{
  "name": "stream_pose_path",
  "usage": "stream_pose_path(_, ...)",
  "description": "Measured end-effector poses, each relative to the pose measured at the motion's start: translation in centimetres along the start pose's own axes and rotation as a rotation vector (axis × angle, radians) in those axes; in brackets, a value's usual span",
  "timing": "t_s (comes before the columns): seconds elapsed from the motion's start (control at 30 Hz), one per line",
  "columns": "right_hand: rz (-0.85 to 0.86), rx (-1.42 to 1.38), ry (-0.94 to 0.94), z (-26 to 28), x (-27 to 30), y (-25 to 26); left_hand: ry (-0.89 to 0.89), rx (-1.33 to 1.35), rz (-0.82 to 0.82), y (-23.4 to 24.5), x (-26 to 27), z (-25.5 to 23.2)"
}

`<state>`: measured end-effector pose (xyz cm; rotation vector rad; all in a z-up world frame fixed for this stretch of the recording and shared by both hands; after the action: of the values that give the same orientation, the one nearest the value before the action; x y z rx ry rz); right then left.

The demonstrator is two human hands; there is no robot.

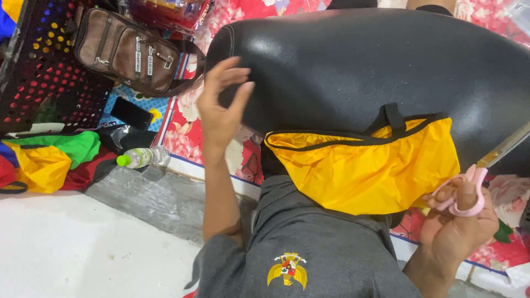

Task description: Trimming a yellow fabric seat cover with scissors and fitting it onto a black motorcycle seat

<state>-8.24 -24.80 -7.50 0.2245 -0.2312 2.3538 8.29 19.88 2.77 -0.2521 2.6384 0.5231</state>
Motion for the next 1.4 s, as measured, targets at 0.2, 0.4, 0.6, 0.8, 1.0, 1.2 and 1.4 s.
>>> stream_pose_path(0.2,-0.135,0.0,0.124,-1.1,-2.3,1.9,-0.275,-0.058,0.44,-12.8,-1.4,-7.6)
stream_pose_path(0.4,-0.125,-0.085,0.048,0.6,-1.8,0.9,-0.572,-0.238,0.554,-23.8,-0.2,-11.1)
stream_pose_path(0.6,-0.086,-0.102,0.082,1.0,-2.4,2.2,-0.528,-0.291,0.818,-29.3,2.0,-10.3)
stream_pose_path(0.8,-0.073,0.011,0.292,4.0,-2.3,1.2,-0.218,0.304,0.976,-28.6,2.9,-10.0)
stream_pose_path(1.0,0.162,0.168,0.588,7.9,-2.1,-3.8,-0.03,0.478,1.161,-25.9,4.0,-8.0)
stream_pose_path(1.2,0.419,0.188,0.569,9.9,-2.5,-10.9,0.008,0.439,1.23,-23.6,3.6,-8.2)
stream_pose_path(1.4,0.677,0.212,0.426,9.1,-1.8,-14.0,-0.056,0.451,1.273,-22.1,3.6,-8.0)
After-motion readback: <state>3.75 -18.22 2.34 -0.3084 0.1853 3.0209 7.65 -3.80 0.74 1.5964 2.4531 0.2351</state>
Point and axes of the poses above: each hand's wrist, its own x-axis away from the middle knuckle, its own y-axis out of the back of the hand, z = x × y, the point moved 10 cm from there along -x, towards the middle knuckle, and after that the axes turned 3 degrees about -y, right-handed, at the moved point
